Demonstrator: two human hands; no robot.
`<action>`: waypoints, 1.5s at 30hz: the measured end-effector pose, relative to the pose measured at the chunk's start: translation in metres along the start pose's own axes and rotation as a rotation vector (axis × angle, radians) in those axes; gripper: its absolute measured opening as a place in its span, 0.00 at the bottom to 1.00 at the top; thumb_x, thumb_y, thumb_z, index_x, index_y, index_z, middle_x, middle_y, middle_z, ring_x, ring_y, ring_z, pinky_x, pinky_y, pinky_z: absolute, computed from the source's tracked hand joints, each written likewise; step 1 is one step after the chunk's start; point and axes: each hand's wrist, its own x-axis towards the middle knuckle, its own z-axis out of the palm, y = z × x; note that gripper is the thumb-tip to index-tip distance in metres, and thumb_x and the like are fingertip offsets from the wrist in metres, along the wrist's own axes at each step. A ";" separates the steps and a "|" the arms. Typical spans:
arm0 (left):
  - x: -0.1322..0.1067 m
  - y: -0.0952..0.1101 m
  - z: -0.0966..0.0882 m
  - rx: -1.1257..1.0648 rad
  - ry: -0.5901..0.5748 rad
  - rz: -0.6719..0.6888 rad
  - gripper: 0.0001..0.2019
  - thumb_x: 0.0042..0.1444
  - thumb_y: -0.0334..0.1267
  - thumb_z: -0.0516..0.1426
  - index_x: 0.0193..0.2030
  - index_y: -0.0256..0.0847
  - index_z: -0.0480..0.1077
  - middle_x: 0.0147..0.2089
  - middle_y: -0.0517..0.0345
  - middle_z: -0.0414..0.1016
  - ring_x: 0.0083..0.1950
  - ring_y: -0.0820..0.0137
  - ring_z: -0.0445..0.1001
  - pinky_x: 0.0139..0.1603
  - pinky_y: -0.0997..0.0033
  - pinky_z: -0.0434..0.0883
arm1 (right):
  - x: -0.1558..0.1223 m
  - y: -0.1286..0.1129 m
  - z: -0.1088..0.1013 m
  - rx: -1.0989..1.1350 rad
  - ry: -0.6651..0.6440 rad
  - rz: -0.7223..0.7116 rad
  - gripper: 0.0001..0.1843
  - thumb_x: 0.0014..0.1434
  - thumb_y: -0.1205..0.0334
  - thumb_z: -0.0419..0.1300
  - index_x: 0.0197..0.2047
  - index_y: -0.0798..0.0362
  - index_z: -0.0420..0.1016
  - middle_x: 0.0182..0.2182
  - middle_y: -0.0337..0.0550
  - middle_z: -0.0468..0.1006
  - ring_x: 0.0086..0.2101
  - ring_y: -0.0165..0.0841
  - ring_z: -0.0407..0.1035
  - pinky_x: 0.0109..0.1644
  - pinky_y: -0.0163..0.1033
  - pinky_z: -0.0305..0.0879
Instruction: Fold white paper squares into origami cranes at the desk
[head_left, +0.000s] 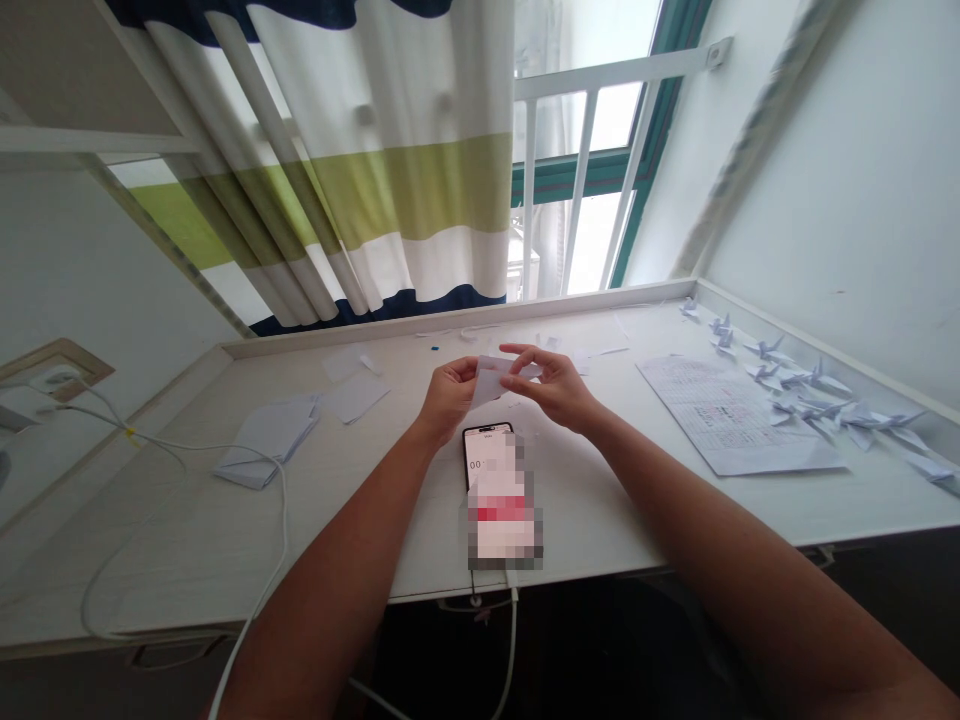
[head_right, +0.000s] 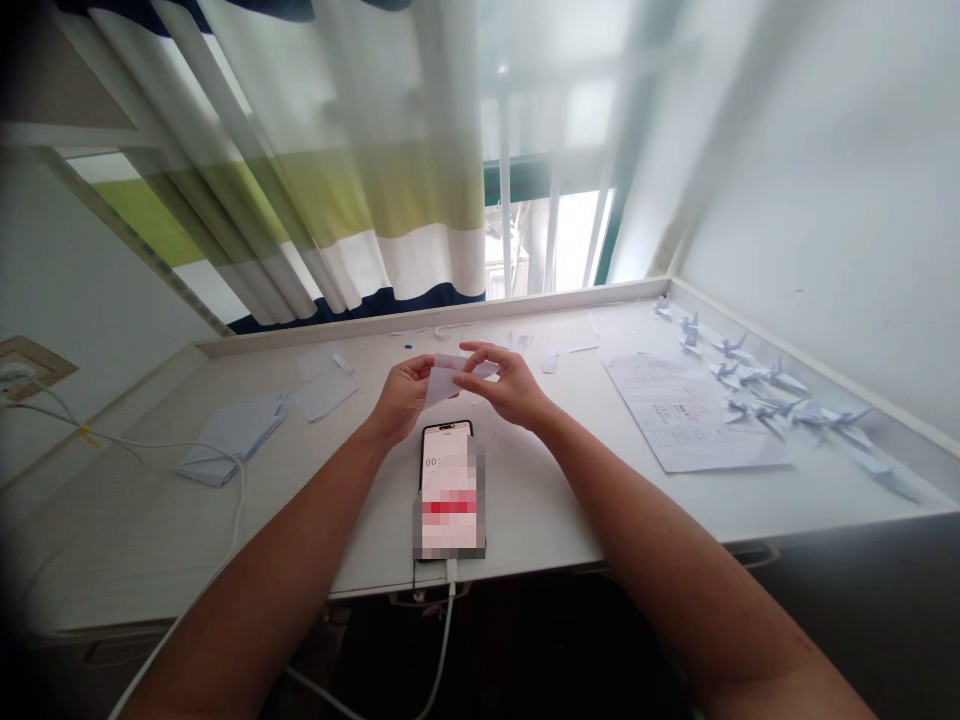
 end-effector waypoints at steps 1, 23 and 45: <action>-0.001 0.000 0.001 -0.005 -0.008 -0.005 0.17 0.44 0.42 0.75 0.40 0.38 0.83 0.36 0.53 0.85 0.35 0.66 0.81 0.41 0.63 0.79 | 0.001 0.001 0.000 0.040 0.011 0.021 0.19 0.54 0.44 0.75 0.32 0.49 0.78 0.59 0.50 0.79 0.55 0.48 0.75 0.55 0.57 0.74; 0.001 0.008 0.001 -0.042 -0.026 -0.139 0.23 0.59 0.52 0.66 0.54 0.37 0.73 0.45 0.46 0.83 0.39 0.61 0.84 0.38 0.66 0.77 | 0.006 0.001 -0.004 0.131 0.178 -0.025 0.17 0.53 0.47 0.76 0.32 0.49 0.78 0.44 0.45 0.82 0.47 0.40 0.75 0.50 0.48 0.76; 0.006 0.003 0.001 -0.138 0.220 0.101 0.26 0.46 0.44 0.75 0.49 0.39 0.73 0.43 0.52 0.85 0.44 0.65 0.82 0.52 0.62 0.77 | 0.002 0.008 0.002 0.319 -0.020 0.214 0.22 0.50 0.53 0.78 0.47 0.49 0.83 0.39 0.43 0.85 0.42 0.37 0.78 0.56 0.52 0.74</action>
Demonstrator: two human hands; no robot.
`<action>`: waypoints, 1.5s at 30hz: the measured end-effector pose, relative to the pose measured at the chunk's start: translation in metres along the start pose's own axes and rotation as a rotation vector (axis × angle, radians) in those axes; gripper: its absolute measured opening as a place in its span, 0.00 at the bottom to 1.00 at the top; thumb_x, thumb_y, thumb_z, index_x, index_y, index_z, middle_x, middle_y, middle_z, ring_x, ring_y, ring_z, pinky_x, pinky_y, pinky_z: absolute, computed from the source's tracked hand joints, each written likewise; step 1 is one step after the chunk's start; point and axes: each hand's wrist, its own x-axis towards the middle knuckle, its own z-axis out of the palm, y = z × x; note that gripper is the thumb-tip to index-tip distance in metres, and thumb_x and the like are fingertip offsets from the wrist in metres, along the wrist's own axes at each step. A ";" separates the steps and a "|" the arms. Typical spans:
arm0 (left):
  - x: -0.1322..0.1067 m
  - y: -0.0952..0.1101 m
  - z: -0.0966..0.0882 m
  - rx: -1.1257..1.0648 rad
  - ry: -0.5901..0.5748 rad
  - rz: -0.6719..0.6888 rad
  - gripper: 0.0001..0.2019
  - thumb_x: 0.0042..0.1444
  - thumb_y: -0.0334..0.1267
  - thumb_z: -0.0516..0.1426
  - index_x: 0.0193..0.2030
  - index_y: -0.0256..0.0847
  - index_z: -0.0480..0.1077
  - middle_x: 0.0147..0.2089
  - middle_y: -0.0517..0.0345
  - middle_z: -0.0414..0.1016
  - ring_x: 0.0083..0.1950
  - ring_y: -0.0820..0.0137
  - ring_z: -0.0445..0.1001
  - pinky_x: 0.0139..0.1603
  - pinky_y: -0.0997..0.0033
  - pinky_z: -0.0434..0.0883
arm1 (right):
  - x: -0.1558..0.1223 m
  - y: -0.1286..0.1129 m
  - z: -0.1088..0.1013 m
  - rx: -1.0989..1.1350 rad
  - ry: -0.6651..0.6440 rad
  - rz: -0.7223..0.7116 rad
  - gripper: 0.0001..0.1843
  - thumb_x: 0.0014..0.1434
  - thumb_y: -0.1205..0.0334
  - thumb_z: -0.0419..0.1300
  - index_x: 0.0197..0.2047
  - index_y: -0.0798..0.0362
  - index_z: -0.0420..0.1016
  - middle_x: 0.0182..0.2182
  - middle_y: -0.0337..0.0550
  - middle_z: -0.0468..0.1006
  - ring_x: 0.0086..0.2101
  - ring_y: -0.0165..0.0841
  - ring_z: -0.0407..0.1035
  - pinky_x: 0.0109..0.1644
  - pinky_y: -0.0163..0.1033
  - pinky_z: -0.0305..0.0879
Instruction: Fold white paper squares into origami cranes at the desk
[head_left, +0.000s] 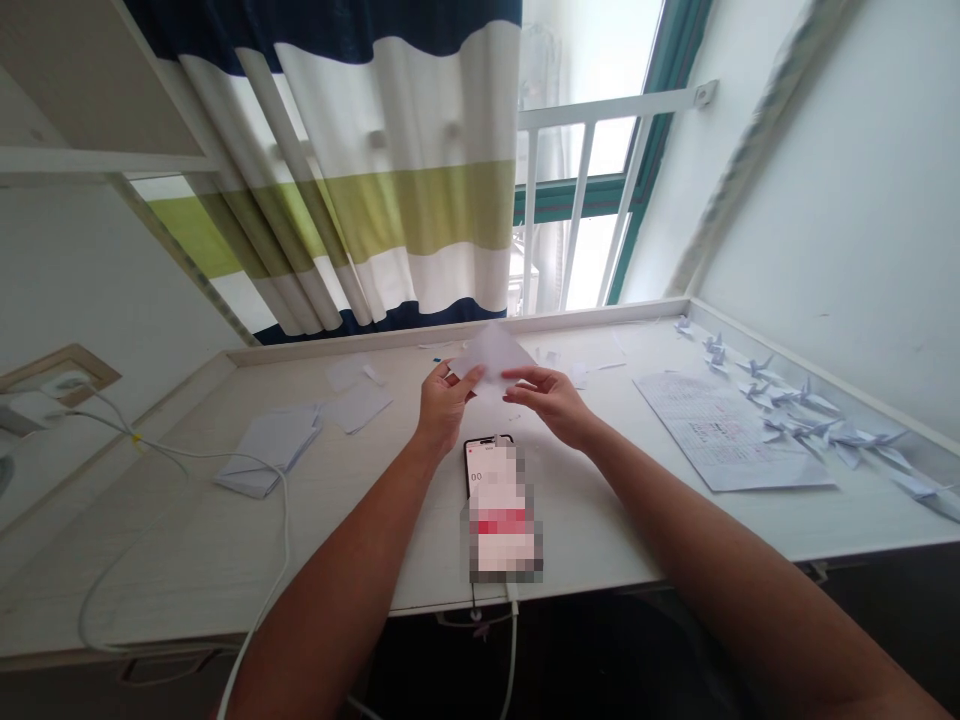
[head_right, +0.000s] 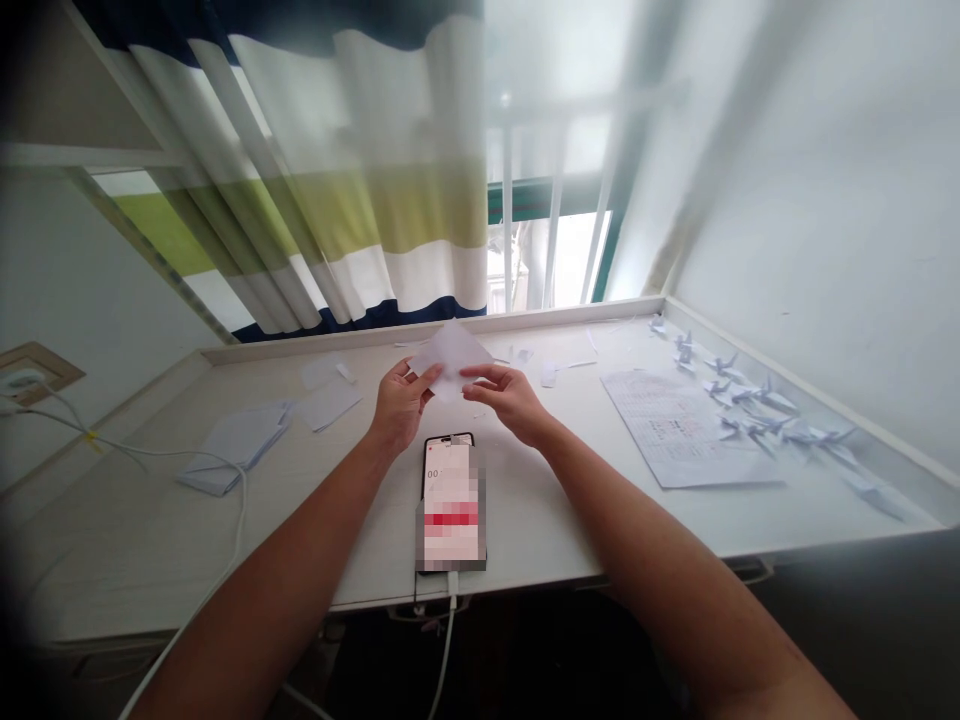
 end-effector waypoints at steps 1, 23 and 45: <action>-0.001 0.001 0.000 0.023 0.004 0.019 0.26 0.46 0.45 0.75 0.48 0.38 0.74 0.42 0.52 0.85 0.42 0.65 0.83 0.49 0.63 0.77 | -0.001 -0.002 0.001 -0.007 0.018 -0.007 0.19 0.51 0.51 0.78 0.43 0.50 0.82 0.38 0.42 0.84 0.41 0.37 0.77 0.55 0.50 0.74; 0.011 0.020 -0.021 0.274 -0.190 0.130 0.19 0.48 0.46 0.75 0.44 0.40 0.84 0.39 0.53 0.86 0.41 0.67 0.81 0.45 0.65 0.79 | 0.017 -0.027 -0.014 -0.215 0.167 -0.222 0.16 0.52 0.46 0.76 0.37 0.48 0.85 0.37 0.44 0.87 0.42 0.41 0.81 0.55 0.56 0.78; 0.021 -0.001 -0.072 1.176 -0.569 0.695 0.04 0.64 0.35 0.64 0.40 0.46 0.82 0.48 0.55 0.87 0.59 0.57 0.81 0.62 0.49 0.71 | 0.015 0.020 -0.033 -1.069 -0.232 -0.431 0.07 0.69 0.64 0.64 0.44 0.46 0.84 0.46 0.42 0.88 0.53 0.42 0.80 0.62 0.55 0.69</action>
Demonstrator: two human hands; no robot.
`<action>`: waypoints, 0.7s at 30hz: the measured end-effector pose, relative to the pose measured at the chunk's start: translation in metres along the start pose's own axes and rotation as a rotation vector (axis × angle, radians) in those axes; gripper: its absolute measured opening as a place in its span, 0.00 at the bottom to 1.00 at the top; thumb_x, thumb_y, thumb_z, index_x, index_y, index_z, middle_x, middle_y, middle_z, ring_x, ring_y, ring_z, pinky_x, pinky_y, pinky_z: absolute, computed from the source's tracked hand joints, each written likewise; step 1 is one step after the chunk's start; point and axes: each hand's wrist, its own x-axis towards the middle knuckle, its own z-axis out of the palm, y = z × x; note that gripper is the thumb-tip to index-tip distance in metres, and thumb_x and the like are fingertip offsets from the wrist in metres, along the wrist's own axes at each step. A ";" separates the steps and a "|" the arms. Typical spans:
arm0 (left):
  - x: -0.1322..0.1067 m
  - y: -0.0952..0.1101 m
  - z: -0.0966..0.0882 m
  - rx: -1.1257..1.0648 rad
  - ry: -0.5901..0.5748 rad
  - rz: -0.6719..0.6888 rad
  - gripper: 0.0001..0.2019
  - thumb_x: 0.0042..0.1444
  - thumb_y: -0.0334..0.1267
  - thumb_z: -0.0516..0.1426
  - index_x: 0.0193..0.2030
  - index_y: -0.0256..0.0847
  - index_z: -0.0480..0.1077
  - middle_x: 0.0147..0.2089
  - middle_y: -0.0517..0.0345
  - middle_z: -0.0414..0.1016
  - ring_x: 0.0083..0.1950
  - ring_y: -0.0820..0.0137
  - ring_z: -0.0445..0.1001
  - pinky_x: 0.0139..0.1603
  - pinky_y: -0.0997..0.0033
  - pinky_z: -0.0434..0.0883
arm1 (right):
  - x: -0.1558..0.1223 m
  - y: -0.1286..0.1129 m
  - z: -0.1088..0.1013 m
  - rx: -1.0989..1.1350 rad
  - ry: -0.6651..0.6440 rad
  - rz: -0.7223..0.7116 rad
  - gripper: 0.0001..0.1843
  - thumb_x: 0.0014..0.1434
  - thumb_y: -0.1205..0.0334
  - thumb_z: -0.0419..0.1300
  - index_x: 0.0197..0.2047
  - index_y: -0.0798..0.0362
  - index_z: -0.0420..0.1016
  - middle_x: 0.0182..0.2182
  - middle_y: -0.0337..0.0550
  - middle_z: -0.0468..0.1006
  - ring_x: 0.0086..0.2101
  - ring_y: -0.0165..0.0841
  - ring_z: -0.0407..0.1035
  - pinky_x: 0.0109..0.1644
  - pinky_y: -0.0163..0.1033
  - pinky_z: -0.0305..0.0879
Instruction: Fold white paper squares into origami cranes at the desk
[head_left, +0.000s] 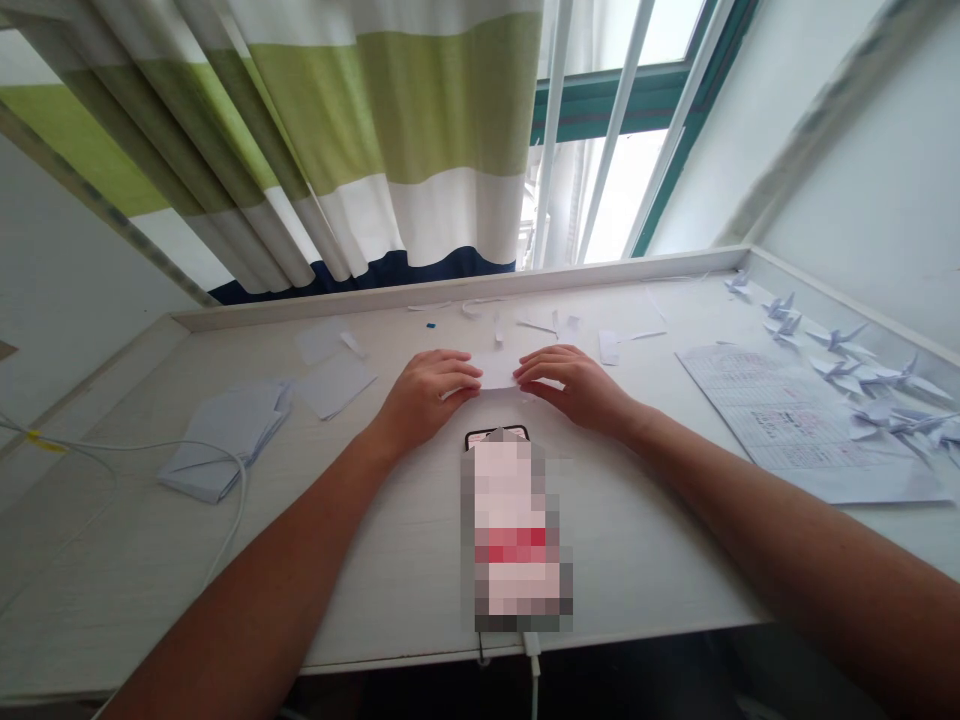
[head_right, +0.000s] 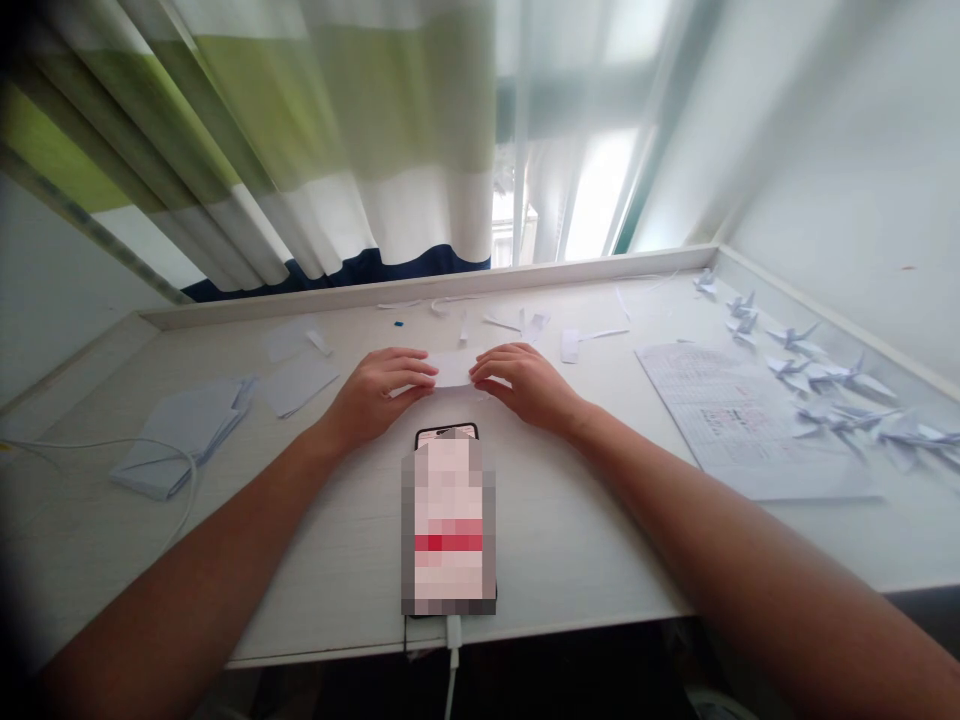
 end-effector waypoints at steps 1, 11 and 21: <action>-0.001 -0.001 0.001 -0.002 -0.044 -0.007 0.04 0.64 0.35 0.64 0.39 0.45 0.82 0.48 0.55 0.87 0.58 0.57 0.81 0.62 0.50 0.71 | 0.000 0.001 0.000 0.008 -0.020 0.018 0.07 0.69 0.64 0.64 0.44 0.46 0.84 0.46 0.42 0.88 0.53 0.42 0.80 0.63 0.55 0.69; -0.004 -0.003 0.006 -0.123 -0.198 -0.121 0.07 0.68 0.35 0.59 0.43 0.42 0.81 0.49 0.52 0.86 0.56 0.60 0.82 0.60 0.55 0.75 | 0.001 0.004 0.001 0.105 -0.143 0.126 0.08 0.69 0.62 0.61 0.41 0.48 0.84 0.47 0.45 0.87 0.50 0.42 0.79 0.61 0.52 0.70; -0.003 0.004 0.005 -0.293 -0.160 -0.349 0.04 0.61 0.38 0.64 0.36 0.45 0.82 0.48 0.51 0.86 0.55 0.57 0.82 0.60 0.51 0.76 | 0.001 0.000 0.003 0.119 -0.101 0.193 0.07 0.65 0.63 0.63 0.35 0.49 0.81 0.46 0.47 0.84 0.47 0.41 0.78 0.56 0.52 0.72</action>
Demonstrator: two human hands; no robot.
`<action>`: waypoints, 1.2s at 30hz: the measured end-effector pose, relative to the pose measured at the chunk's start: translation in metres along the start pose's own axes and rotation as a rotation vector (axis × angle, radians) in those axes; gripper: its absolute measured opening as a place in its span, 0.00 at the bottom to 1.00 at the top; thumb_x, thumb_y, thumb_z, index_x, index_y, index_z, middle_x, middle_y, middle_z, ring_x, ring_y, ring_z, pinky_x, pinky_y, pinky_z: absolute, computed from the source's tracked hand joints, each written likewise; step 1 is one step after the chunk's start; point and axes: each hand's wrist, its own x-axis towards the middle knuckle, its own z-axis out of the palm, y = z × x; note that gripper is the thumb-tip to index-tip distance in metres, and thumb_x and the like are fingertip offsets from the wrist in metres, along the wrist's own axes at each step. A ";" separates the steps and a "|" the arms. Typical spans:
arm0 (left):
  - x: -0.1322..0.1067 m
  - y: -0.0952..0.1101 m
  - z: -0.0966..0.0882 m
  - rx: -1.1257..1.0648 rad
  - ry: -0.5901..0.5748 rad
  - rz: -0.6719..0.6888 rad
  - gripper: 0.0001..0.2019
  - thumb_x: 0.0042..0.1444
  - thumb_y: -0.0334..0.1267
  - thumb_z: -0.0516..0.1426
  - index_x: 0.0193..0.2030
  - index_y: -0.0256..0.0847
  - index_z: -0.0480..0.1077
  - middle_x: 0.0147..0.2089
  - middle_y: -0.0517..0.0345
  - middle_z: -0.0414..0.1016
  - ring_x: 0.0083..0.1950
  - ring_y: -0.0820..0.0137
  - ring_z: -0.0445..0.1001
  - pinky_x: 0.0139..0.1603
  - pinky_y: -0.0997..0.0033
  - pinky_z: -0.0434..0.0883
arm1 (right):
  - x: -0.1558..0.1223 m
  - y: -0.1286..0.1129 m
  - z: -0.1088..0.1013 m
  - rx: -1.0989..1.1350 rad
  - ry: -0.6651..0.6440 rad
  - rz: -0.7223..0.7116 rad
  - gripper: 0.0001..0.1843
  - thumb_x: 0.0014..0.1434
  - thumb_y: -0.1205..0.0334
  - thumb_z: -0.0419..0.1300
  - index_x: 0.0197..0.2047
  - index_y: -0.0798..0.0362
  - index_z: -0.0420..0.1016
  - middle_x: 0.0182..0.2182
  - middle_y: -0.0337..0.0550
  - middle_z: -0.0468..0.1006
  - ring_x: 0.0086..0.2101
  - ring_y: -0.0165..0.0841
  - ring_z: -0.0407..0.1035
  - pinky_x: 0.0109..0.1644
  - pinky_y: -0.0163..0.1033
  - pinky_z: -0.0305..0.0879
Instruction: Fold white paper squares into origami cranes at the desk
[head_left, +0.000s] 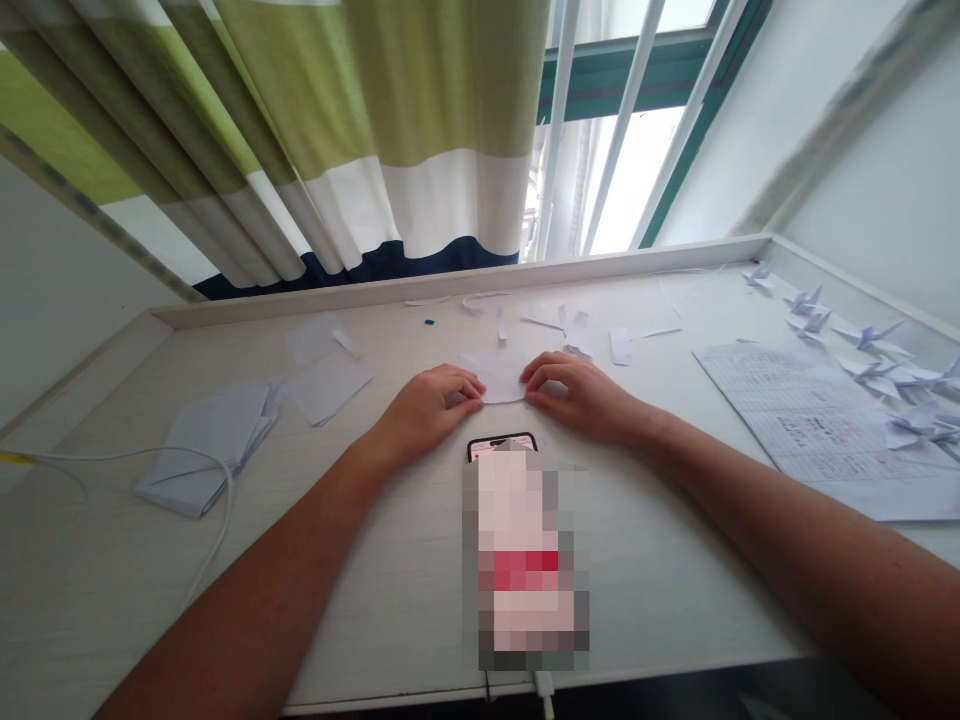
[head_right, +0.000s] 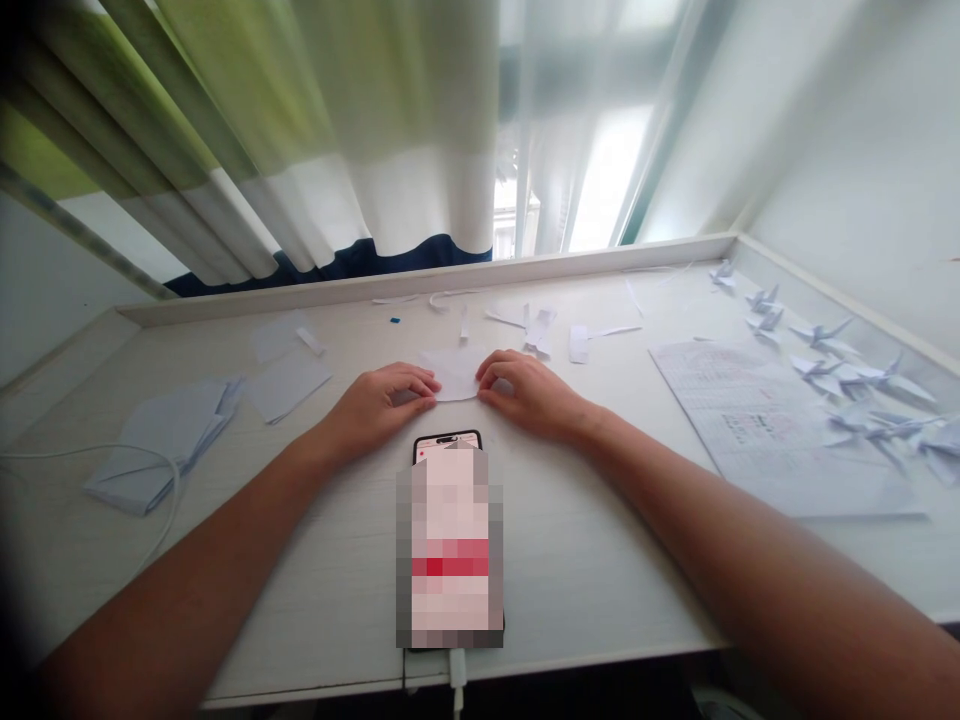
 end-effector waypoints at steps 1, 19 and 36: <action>0.000 0.000 0.000 -0.021 0.003 -0.017 0.04 0.60 0.38 0.64 0.36 0.46 0.82 0.48 0.51 0.86 0.55 0.57 0.82 0.60 0.51 0.76 | 0.000 -0.001 0.000 0.002 -0.003 0.004 0.07 0.65 0.63 0.63 0.35 0.49 0.81 0.46 0.46 0.84 0.47 0.41 0.78 0.56 0.52 0.72; 0.001 -0.003 0.002 -0.245 0.042 -0.218 0.07 0.58 0.42 0.65 0.35 0.41 0.82 0.49 0.46 0.86 0.58 0.54 0.81 0.62 0.49 0.74 | 0.007 0.002 0.004 0.014 0.052 -0.009 0.09 0.66 0.58 0.65 0.35 0.47 0.85 0.40 0.45 0.85 0.42 0.41 0.77 0.53 0.49 0.70; 0.005 -0.003 0.007 -0.080 0.057 -0.155 0.06 0.58 0.40 0.62 0.31 0.42 0.78 0.46 0.49 0.85 0.49 0.58 0.81 0.53 0.55 0.76 | 0.010 -0.004 0.002 0.116 0.043 0.159 0.08 0.58 0.61 0.68 0.27 0.50 0.83 0.40 0.45 0.85 0.39 0.39 0.79 0.48 0.47 0.74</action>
